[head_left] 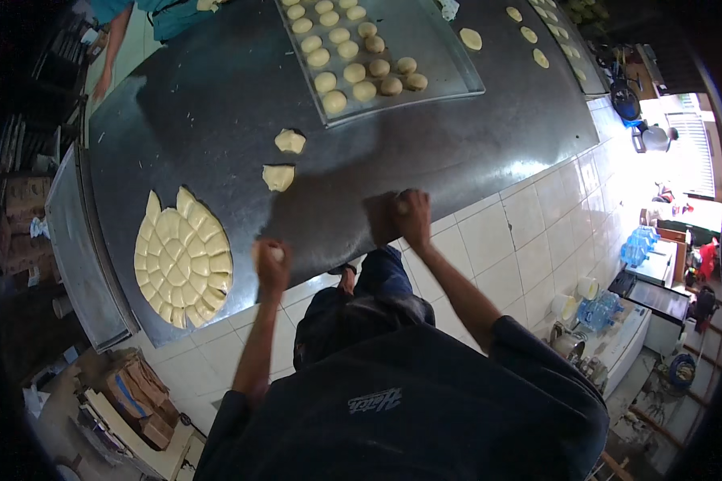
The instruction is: Shaping and rounding small pieces of bread dough and placing them on baking trays.
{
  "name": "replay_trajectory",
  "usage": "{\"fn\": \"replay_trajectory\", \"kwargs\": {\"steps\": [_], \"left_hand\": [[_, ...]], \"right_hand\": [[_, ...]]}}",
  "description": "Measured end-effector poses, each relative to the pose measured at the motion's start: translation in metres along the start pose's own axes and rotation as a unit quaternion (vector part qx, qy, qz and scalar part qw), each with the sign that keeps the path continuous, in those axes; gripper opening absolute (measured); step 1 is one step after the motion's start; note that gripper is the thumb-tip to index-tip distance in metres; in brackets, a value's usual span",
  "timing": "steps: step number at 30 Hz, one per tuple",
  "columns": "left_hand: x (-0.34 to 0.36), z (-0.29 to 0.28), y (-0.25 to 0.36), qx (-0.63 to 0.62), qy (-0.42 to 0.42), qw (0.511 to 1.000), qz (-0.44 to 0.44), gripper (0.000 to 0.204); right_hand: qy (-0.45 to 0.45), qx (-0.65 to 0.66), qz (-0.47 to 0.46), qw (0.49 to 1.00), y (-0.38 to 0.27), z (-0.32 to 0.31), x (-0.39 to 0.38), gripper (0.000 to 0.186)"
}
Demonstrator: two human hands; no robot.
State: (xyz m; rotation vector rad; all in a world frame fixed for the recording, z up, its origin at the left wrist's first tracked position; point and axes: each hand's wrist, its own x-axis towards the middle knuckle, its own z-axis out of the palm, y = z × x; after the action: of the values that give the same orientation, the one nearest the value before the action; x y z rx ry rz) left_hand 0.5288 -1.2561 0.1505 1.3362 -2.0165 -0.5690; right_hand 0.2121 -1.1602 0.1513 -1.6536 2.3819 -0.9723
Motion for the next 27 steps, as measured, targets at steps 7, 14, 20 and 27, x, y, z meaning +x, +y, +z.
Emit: {"fn": "replay_trajectory", "kwargs": {"steps": [7,14,20,27], "left_hand": [[0.014,0.016,0.033,0.027,0.019,0.999,-0.040,0.018],[0.045,0.010,0.029,0.020,0.017,0.993,-0.111,0.024],[-0.068,0.006,0.044,-0.159,-0.006,0.979,-0.130,0.047],[0.011,0.014,0.081,-0.231,-0.011,0.965,-0.124,0.051]], "right_hand": [[0.111,0.004,0.072,0.991,-0.022,0.038,0.003,0.020],[0.182,0.036,0.145,0.972,-0.014,0.027,0.051,0.020],[0.070,0.125,0.063,0.988,-0.084,0.010,-0.043,0.042],[-0.034,0.234,0.119,0.964,-0.089,-0.004,-0.003,0.058]]}}
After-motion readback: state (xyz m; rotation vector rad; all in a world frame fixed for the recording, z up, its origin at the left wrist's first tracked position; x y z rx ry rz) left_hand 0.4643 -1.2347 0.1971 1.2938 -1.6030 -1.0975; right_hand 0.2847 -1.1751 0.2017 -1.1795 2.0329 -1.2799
